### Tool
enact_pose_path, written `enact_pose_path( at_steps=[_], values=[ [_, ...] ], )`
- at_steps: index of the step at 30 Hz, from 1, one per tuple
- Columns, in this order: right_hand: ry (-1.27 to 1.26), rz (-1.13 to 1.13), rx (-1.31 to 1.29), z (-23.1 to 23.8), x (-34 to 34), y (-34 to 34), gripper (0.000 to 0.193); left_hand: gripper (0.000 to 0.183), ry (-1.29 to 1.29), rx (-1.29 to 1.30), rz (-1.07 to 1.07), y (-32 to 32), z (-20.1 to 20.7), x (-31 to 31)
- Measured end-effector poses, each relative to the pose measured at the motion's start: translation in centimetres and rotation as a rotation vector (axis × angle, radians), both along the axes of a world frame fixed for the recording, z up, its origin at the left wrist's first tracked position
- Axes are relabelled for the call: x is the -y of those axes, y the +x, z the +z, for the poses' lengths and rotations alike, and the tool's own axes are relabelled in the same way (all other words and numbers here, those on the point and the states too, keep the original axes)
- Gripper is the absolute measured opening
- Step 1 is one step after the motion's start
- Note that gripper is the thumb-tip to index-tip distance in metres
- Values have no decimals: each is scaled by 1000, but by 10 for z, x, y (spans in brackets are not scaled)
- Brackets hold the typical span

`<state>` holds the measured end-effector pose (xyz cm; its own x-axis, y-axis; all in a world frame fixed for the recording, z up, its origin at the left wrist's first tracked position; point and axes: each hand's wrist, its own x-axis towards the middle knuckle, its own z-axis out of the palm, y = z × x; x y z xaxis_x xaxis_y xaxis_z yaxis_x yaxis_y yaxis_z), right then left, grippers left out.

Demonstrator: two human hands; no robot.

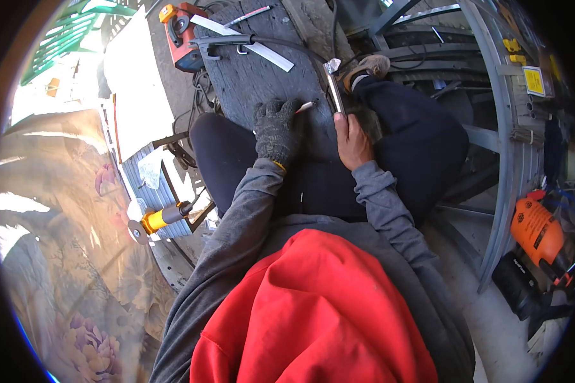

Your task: Repairing a metal trowel by hammering and fastening parts.

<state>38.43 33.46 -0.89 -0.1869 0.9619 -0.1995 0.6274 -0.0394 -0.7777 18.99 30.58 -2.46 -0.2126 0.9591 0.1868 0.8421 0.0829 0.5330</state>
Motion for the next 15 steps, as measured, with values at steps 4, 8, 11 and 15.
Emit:
enact_pose_path(
  at_steps=[4, 8, 11, 15],
  values=[
    [-7, 14, 66, -6, 1, 5, 46, 26, -7, -36, -26, 4, 11, -1],
    [44, 100, 106, 0, 3, 2, 46, 27, 9, -19, 20, 4, 9, -1],
    [61, 128, 132, 7, 5, -2, 43, 27, -30, 45, 54, 1, 10, -4],
    [250, 36, -65, 29, 1, -8, 38, 28, -140, 102, 81, -1, 9, -5]
  ],
)
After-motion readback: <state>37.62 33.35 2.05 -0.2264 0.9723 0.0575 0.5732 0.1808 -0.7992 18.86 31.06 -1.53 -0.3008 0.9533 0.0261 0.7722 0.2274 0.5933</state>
